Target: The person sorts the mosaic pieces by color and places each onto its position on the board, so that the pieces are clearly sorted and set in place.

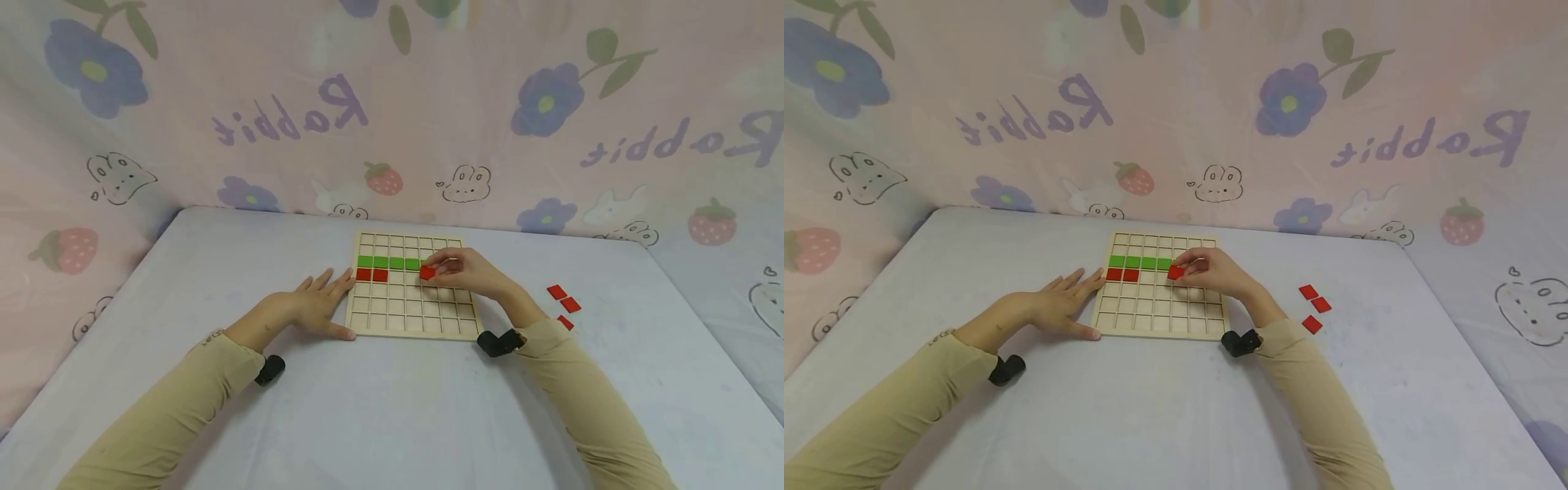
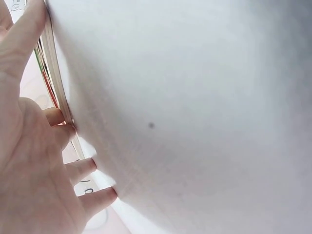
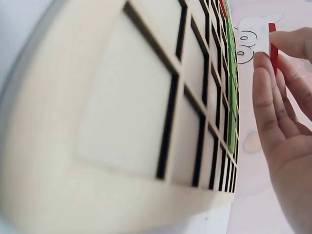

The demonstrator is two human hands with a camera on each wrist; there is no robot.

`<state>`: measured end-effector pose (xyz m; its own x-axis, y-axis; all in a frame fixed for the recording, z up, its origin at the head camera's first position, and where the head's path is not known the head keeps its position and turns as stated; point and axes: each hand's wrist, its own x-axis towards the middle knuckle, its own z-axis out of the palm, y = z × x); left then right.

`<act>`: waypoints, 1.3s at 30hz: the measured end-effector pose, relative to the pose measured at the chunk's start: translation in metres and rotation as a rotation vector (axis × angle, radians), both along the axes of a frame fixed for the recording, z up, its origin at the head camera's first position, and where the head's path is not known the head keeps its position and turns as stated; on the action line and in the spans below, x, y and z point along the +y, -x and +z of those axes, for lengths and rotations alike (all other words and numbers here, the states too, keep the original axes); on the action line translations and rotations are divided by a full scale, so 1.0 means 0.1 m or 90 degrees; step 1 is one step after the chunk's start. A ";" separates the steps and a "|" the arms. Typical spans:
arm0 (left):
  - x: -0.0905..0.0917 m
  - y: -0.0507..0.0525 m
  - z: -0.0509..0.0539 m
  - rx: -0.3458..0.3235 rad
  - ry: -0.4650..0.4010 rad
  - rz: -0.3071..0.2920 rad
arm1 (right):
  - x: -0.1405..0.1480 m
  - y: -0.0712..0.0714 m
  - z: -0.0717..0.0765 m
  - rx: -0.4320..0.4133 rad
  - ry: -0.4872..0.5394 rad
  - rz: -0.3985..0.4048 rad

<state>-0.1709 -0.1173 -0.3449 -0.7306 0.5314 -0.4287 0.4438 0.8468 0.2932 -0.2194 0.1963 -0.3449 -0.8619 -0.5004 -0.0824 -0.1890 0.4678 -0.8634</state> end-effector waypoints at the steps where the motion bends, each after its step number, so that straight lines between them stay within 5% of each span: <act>1: 0.00 0.00 0.00 0.001 0.001 -0.001 | -0.01 0.00 0.00 0.001 -0.004 0.000; 23: -0.01 0.00 0.00 0.003 -0.003 -0.001 | -0.33 0.11 -0.03 -0.009 -0.051 -0.012; 39: 0.00 0.00 0.01 0.004 0.005 0.000 | -0.48 0.17 -0.08 0.037 -0.109 0.020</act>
